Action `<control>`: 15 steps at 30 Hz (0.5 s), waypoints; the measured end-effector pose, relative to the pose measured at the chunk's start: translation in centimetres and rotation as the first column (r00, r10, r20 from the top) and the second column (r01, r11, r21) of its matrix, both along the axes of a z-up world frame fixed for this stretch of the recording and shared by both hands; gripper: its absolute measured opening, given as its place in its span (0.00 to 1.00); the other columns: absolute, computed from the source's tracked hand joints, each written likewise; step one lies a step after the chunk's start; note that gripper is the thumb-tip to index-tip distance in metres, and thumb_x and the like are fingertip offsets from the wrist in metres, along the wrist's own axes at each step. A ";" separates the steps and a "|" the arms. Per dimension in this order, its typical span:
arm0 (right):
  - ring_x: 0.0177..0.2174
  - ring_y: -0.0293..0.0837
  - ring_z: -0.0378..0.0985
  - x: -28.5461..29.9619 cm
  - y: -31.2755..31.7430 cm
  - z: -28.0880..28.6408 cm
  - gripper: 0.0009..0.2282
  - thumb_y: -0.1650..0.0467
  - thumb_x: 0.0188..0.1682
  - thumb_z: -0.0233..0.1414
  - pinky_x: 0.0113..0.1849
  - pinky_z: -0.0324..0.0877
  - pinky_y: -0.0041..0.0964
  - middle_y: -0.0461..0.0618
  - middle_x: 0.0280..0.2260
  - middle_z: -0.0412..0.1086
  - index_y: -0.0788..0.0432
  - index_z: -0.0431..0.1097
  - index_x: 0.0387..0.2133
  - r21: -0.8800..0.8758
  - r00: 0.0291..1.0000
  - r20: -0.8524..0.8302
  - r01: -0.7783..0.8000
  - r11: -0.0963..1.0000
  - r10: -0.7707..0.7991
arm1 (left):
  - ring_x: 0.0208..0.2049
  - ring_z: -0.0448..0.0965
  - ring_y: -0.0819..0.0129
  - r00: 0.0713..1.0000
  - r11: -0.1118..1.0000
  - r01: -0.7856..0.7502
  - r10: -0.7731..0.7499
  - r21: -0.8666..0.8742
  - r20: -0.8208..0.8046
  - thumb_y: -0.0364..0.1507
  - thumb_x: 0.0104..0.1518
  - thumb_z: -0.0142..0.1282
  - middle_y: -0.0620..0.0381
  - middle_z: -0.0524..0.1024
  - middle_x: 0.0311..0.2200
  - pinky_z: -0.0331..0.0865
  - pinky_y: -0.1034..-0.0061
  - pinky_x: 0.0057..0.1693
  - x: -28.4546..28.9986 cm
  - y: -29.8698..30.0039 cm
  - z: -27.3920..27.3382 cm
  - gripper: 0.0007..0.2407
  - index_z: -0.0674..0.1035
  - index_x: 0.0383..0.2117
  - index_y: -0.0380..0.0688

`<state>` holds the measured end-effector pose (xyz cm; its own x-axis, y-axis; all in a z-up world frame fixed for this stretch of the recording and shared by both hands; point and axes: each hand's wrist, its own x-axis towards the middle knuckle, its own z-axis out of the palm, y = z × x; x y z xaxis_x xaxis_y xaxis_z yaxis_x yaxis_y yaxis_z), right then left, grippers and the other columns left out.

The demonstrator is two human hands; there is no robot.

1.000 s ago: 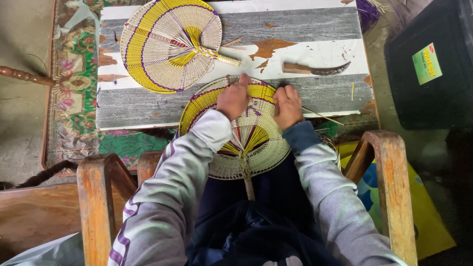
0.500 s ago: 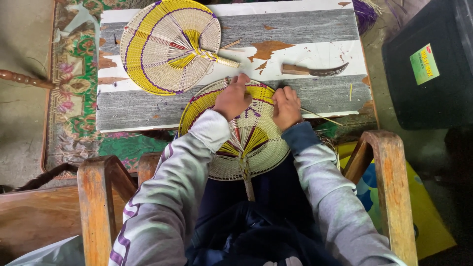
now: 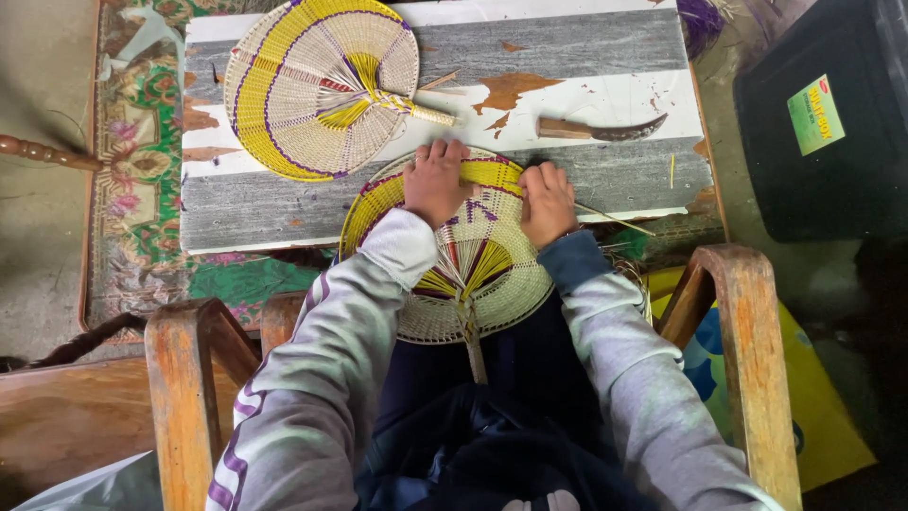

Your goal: Weaving the outer edge of a decorative hand fan using thin strips of material

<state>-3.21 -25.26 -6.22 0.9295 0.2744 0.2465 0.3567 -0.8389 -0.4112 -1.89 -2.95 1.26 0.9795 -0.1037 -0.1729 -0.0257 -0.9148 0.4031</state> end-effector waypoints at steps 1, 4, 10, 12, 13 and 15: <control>0.45 0.53 0.62 0.1 0.0 0.1 0.04 0.69 0.53 0.46 0.45 0.60 0.47 0.44 0.39 0.55 0.48 0.57 0.39 -0.010 1.000 0.000 0.000 1.000 0.000 | 0.61 0.62 0.53 1.000 1.000 -0.003 0.003 -0.010 0.021 0.41 0.53 0.67 0.58 0.67 0.53 0.63 0.49 0.61 0.0 0.0 -0.1 0.22 0.69 0.50 0.58; 0.45 0.53 0.62 0.0 0.1 0.1 0.05 0.69 0.53 0.46 0.45 0.60 0.47 0.45 0.39 0.55 0.48 0.57 0.39 -0.024 1.000 -0.002 -0.002 1.000 0.002 | 0.60 0.64 0.55 0.999 1.000 0.017 -0.016 -0.025 0.035 0.43 0.53 0.66 0.59 0.67 0.52 0.65 0.51 0.61 -0.1 0.2 -0.2 0.22 0.68 0.49 0.59; 0.44 0.52 0.62 0.5 0.1 0.1 0.06 0.71 0.52 0.47 0.44 0.60 0.46 0.44 0.38 0.54 0.48 0.56 0.38 -0.026 1.000 0.019 0.003 1.000 -0.002 | 0.51 0.75 0.38 0.963 0.909 0.268 -0.259 -0.320 0.070 0.34 0.53 0.67 0.45 0.71 0.46 0.71 0.47 0.55 1.5 2.3 -1.4 0.16 0.74 0.44 0.47; 0.44 0.52 0.62 0.3 0.0 -0.2 0.07 0.71 0.52 0.47 0.44 0.60 0.47 0.44 0.39 0.54 0.47 0.56 0.38 -0.031 1.000 0.006 0.013 0.999 -0.013 | 0.48 0.77 0.33 0.938 0.861 0.345 -0.332 -0.375 0.101 0.28 0.48 0.70 0.40 0.72 0.43 0.73 0.48 0.52 1.7 2.5 -2.2 0.17 0.75 0.42 0.43; 0.44 0.52 0.62 0.3 0.0 -0.2 0.06 0.70 0.52 0.47 0.44 0.61 0.47 0.44 0.39 0.55 0.47 0.57 0.38 -0.041 1.000 0.001 0.019 0.999 -0.019 | 0.45 0.79 0.39 0.934 0.890 0.355 -0.327 -0.287 0.143 0.27 0.48 0.69 0.44 0.73 0.40 0.75 0.52 0.50 1.9 2.6 -2.6 0.13 0.78 0.37 0.45; 0.45 0.51 0.62 0.2 0.2 0.0 0.06 0.69 0.53 0.47 0.45 0.61 0.47 0.44 0.39 0.55 0.47 0.57 0.39 -0.051 1.000 -0.005 0.025 0.998 -0.025 | 0.42 0.81 0.44 0.928 0.912 0.359 -0.325 -0.197 0.184 0.26 0.48 0.68 0.48 0.74 0.36 0.76 0.56 0.47 2.1 2.4 -3.3 0.08 0.80 0.32 0.48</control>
